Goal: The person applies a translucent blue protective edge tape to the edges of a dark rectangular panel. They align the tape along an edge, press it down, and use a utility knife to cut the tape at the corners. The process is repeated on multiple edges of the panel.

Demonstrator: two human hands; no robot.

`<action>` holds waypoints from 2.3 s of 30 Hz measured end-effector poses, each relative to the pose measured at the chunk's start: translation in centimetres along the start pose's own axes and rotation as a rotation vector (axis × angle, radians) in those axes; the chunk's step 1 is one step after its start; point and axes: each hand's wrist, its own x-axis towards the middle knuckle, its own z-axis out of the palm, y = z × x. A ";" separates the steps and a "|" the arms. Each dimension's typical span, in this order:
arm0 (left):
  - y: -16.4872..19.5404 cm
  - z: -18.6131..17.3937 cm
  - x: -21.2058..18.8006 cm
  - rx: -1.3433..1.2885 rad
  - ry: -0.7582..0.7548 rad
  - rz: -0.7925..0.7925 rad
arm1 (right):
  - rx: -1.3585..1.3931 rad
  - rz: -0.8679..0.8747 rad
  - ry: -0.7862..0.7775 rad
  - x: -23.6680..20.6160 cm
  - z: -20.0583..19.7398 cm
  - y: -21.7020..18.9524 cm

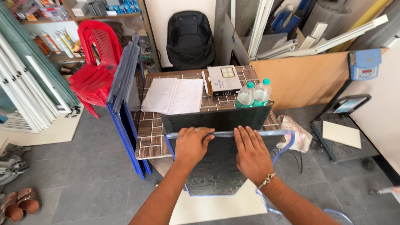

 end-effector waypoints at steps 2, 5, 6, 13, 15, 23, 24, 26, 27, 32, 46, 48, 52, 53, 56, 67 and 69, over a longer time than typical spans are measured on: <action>-0.2 0.3 0.2 -0.006 0.016 0.011 | -0.043 0.008 -0.023 0.5 -0.1 -0.1; -0.5 0.3 0.3 -0.002 -0.009 0.010 | 0.060 0.017 0.017 1.1 0.0 -1.1; -0.6 0.2 0.3 0.000 -0.027 0.017 | 0.072 -0.013 0.032 1.3 0.0 -1.6; -1.4 -0.4 0.0 0.038 -0.091 0.055 | 0.060 -0.020 0.022 2.1 0.8 -4.3; -1.5 -0.5 0.1 0.031 -0.142 0.028 | 0.047 -0.014 -0.028 2.4 0.9 -4.1; -1.4 -1.2 0.6 -0.062 -0.182 -0.009 | 0.128 -0.089 0.025 3.0 0.4 -4.3; -1.4 -1.2 0.6 -0.076 -0.194 -0.029 | 0.117 -0.087 0.027 3.0 0.5 -4.5; -1.5 -1.3 0.6 -0.101 -0.206 -0.055 | 0.102 -0.080 0.030 3.0 0.7 -4.9; -1.6 -1.3 0.6 -0.113 -0.202 -0.057 | 0.102 -0.078 0.021 3.0 0.9 -5.1; -1.7 -1.0 0.8 -0.112 -0.217 -0.067 | 0.083 -0.045 -0.066 3.8 1.7 -5.2; -2.3 -1.2 -5.0 0.275 0.080 0.133 | 0.159 -0.081 -0.048 4.0 1.2 -5.0; -2.4 -1.3 -5.2 0.291 0.069 0.128 | 0.164 -0.072 -0.044 4.0 1.3 -5.1; -2.2 -1.4 -4.7 0.326 0.065 0.122 | 0.181 -0.052 -0.051 4.2 1.5 -5.4; -2.2 -1.4 -4.5 0.346 0.055 0.119 | 0.183 -0.045 -0.051 4.3 1.5 -5.4; -2.0 -1.6 -3.9 0.380 -0.006 0.099 | 0.163 -0.014 -0.070 4.4 1.6 -5.5; -3.8 -3.4 -5.8 0.452 0.027 0.025 | 0.148 -0.064 -0.038 4.1 0.4 -5.9; -4.2 -3.0 -6.0 0.470 0.010 0.012 | 0.142 -0.047 -0.034 4.1 0.4 -6.1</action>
